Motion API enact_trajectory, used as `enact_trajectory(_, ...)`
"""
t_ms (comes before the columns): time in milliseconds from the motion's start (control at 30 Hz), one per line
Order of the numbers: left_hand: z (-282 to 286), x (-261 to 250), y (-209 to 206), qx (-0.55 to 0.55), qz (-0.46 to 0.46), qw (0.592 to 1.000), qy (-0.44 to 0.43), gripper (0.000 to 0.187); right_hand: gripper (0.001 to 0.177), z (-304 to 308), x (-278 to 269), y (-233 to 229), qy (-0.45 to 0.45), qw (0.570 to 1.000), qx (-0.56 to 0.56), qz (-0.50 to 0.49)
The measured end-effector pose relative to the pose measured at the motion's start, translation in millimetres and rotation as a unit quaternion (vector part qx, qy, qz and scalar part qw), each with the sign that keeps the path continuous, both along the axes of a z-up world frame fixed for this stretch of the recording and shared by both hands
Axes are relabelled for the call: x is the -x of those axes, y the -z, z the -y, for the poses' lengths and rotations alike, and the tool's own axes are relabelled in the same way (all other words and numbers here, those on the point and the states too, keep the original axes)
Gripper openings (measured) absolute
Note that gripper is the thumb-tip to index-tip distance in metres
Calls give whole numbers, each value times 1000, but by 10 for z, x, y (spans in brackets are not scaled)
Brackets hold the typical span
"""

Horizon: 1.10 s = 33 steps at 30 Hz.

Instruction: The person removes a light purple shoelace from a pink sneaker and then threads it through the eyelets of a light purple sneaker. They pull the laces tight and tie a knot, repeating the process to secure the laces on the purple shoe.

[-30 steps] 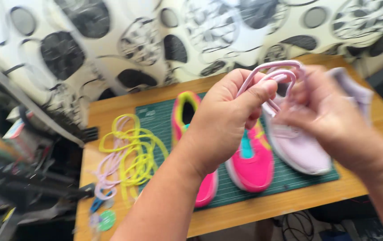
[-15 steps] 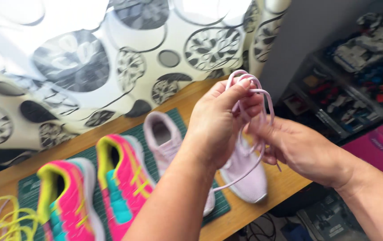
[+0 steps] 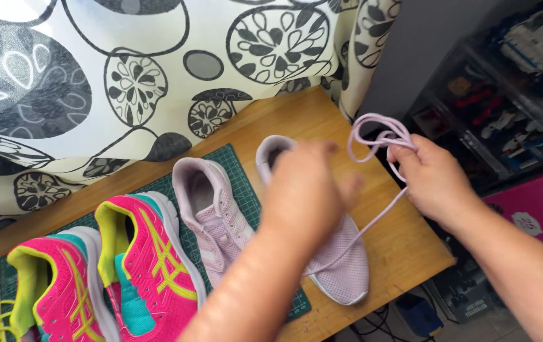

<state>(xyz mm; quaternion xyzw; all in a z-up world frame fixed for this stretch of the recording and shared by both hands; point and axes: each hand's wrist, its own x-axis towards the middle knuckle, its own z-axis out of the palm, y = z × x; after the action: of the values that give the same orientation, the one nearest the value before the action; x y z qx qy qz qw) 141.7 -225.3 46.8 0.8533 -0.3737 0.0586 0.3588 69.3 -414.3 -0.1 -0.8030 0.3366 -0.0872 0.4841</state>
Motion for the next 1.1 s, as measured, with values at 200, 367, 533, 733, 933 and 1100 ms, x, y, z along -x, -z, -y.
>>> enact_trajectory(200,185,336,183,-207,-244,945,65,33,27,213,-161,-74,-18,947,-296,123)
enact_trajectory(367,-32,-20,-5,-253,-334,908,13,28,29,646,-98,-503,-30,938,-309,157)
enact_trajectory(533,-328,-420,-285,-234,-213,949,-3,27,34,875,77,-494,-57,979,-154,-121)
enact_trajectory(733,201,-464,-136,56,-322,944,-41,29,29,423,113,-276,-144,970,-16,-195)
enact_trajectory(933,444,-303,379,-52,-124,982,-131,33,31,-179,47,154,-63,988,101,-97)
enact_trajectory(1100,288,-423,148,-150,-173,969,-91,15,31,-530,25,345,-162,958,208,-116)
